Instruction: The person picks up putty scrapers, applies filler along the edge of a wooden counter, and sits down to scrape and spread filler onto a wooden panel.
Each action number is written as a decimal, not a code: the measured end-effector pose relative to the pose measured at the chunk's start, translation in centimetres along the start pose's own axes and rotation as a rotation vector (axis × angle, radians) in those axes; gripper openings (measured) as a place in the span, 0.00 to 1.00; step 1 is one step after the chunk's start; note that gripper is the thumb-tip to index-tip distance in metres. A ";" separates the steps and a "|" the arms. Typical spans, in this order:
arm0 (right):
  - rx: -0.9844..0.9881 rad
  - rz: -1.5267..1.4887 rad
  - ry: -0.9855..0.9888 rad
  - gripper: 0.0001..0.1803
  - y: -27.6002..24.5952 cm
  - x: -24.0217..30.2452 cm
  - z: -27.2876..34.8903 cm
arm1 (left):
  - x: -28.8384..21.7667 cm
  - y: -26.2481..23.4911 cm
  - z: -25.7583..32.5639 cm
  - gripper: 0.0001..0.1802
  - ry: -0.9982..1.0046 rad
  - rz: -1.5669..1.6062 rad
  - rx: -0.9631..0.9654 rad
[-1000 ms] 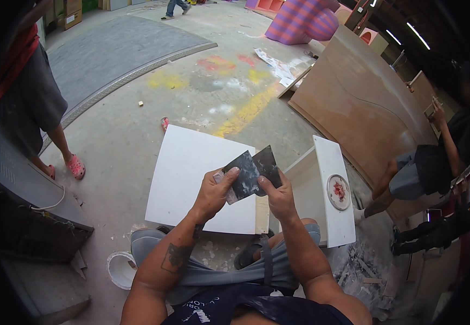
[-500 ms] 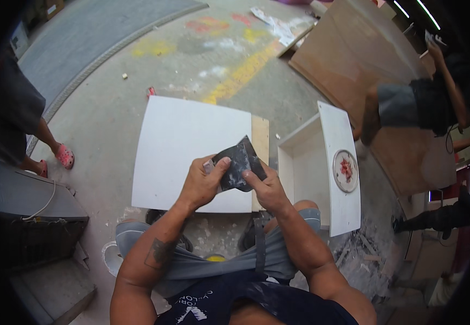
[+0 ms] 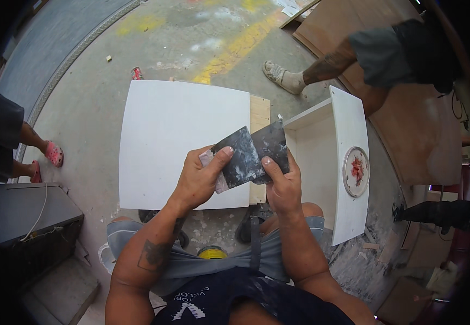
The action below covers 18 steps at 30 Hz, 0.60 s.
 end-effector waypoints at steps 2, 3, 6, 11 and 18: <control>-0.009 0.008 0.002 0.16 -0.2 0.4 -0.3 | -0.4 0.3 -0.6 0.21 0.029 0.009 0.026; -0.005 0.041 -0.003 0.17 -0.3 0.7 -0.4 | -0.4 0.5 -0.8 0.21 0.027 0.011 0.034; -0.021 0.137 -0.041 0.18 -1.1 1.2 -0.3 | -0.2 1.7 -1.4 0.21 0.034 -0.022 0.090; -0.059 0.280 -0.077 0.19 -2.3 1.4 0.4 | 0.8 2.9 -2.0 0.21 0.021 0.012 0.094; 0.086 0.408 -0.004 0.20 -3.1 -0.2 1.0 | 1.1 3.0 -1.2 0.20 0.028 -0.151 0.126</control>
Point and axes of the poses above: each hand's wrist, its own z-axis away from the middle knuckle, its own y-axis out of the palm, x = y × z, the point moved 6 cm from there along -z, towards the middle knuckle, and after that the axes turned 5 degrees about -y, right-handed, at the moved point
